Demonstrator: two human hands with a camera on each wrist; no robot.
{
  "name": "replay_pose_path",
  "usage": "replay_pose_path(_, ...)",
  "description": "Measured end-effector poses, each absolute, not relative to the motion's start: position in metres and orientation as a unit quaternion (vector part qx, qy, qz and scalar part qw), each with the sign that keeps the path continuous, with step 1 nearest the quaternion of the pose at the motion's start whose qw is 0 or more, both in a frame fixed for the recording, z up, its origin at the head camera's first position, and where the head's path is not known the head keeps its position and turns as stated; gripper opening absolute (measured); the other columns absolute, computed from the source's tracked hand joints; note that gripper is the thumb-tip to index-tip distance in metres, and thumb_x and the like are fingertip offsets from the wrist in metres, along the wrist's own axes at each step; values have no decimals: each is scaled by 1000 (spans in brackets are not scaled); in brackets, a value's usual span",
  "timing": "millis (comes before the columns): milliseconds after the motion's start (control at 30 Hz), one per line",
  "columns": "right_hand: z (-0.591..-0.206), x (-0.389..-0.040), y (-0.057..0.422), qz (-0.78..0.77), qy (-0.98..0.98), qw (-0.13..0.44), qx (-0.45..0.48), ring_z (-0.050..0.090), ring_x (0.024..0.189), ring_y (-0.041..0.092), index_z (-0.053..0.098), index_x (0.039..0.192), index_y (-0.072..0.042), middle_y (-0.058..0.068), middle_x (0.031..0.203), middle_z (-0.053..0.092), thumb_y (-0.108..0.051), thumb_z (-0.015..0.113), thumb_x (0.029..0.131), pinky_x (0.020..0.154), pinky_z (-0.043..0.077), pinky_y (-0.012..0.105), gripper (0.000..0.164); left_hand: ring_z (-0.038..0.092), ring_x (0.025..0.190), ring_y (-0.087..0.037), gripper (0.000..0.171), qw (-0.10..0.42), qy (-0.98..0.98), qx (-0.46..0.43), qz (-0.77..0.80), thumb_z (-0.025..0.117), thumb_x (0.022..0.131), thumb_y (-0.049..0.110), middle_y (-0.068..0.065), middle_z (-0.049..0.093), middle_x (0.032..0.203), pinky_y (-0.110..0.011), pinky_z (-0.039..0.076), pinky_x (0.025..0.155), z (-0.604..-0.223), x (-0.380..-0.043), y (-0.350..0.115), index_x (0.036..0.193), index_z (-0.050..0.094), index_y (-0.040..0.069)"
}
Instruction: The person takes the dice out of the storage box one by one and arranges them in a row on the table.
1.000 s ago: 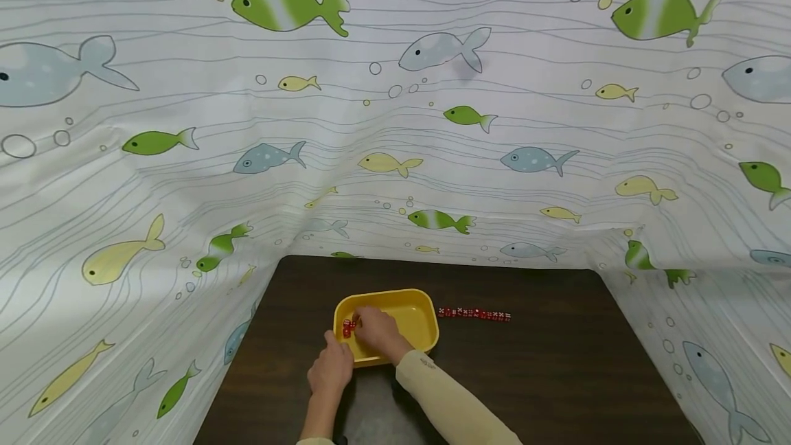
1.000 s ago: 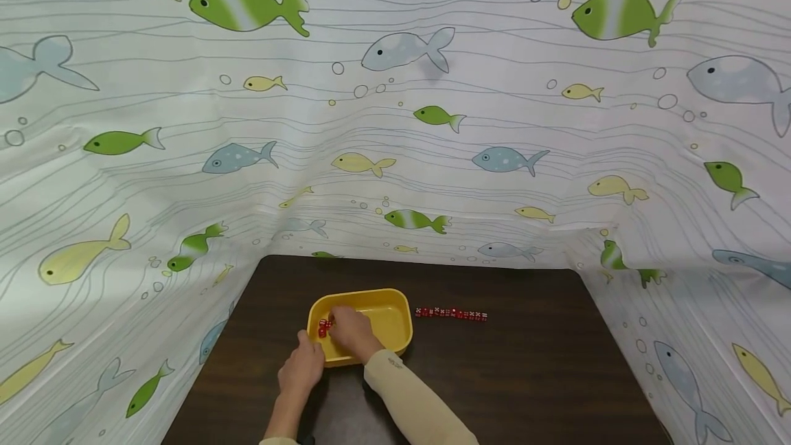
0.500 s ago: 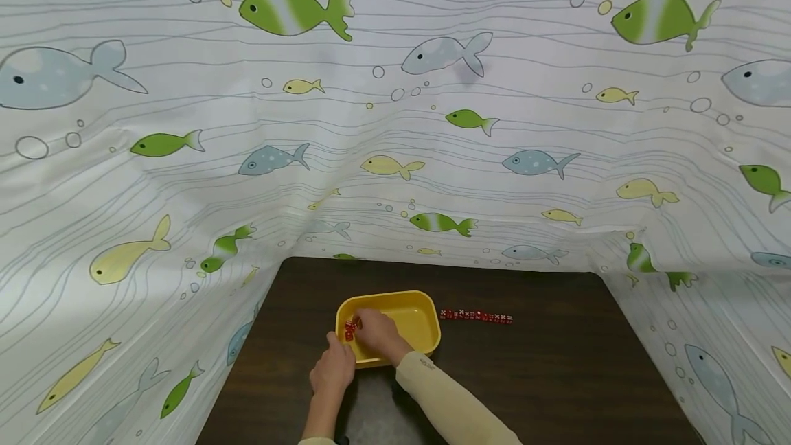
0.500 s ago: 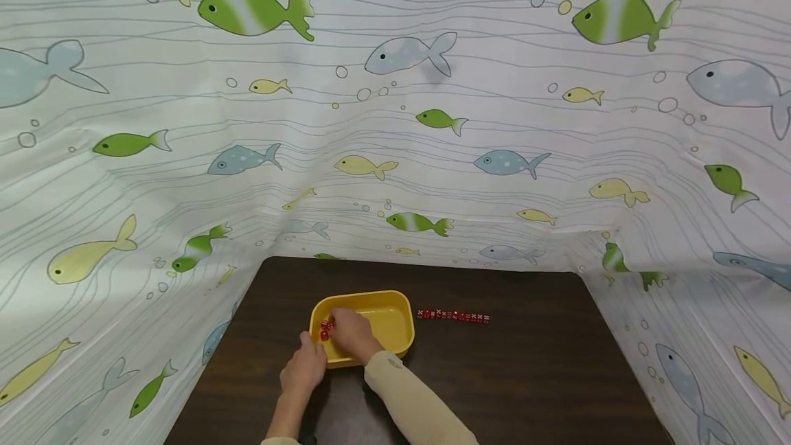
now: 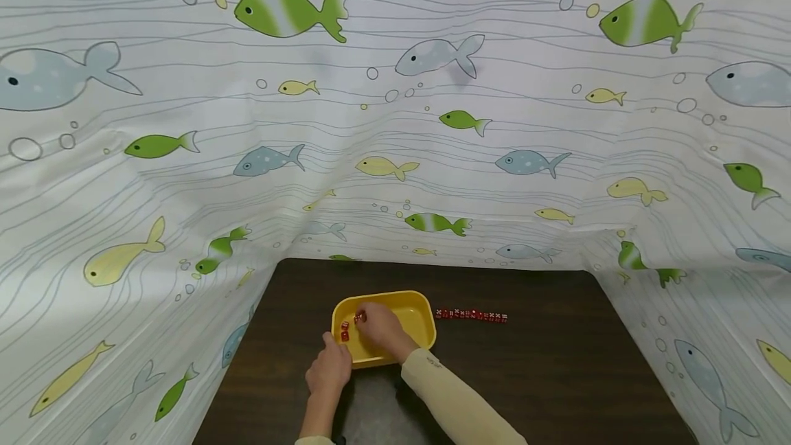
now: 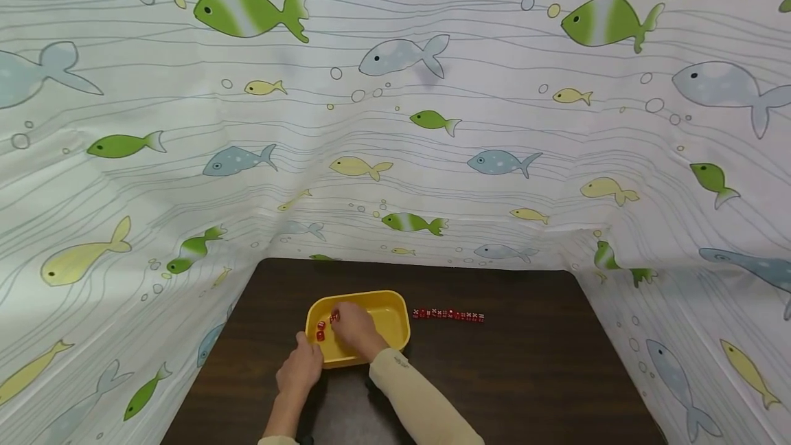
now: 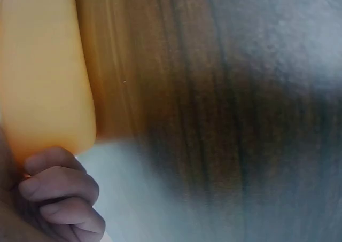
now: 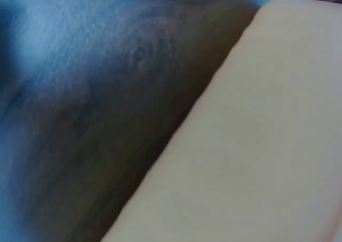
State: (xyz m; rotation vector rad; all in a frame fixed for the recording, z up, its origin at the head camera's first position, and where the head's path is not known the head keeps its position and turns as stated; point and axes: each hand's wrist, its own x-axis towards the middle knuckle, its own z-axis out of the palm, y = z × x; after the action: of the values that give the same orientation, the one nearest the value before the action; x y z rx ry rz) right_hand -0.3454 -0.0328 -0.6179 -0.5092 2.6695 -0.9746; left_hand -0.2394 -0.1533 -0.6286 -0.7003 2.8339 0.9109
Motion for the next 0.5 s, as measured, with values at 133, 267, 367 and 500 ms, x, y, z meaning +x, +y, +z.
replay_pose_path(133, -610, -345, -24, -354, 910, 129, -173, 60, 78, 13, 75, 120, -14, -5, 97, 69, -18, 76, 99, 78, 56, 31, 22, 63, 72, -37, 43, 42, 928, -228, 292, 45, 109, 26, -20, 65, 85, -57, 50, 71, -627, -240, -152, 140, 39, -3)
replay_pose_path(267, -605, -345, -15, -357, 909, 115, -180, 60, 82, 13, 75, 122, -14, -4, 102, 72, -19, 75, 98, 84, 58, 34, 24, 64, 73, -37, 44, 40, 930, -228, 286, 45, 109, 27, -21, 67, 87, -58, 50, 70, -627, -239, -154, 140, 40, -4)
replay_pose_path(367, -602, -345, -7, -354, 912, 104, -180, 59, 84, 12, 75, 122, -14, -4, 103, 72, -19, 75, 98, 87, 58, 36, 25, 65, 74, -38, 44, 41, 931, -226, 284, 44, 109, 27, -22, 67, 88, -59, 51, 71, -628, -239, -156, 141, 40, -4)
replay_pose_path(500, -599, -346, 4, -355, 914, 95, -174, 58, 82, 13, 74, 121, -15, -4, 100, 70, -19, 75, 98, 82, 56, 33, 24, 65, 75, -38, 45, 45, 930, -226, 285, 45, 109, 27, -22, 67, 90, -59, 51, 72, -629, -239, -158, 141, 40, -4)
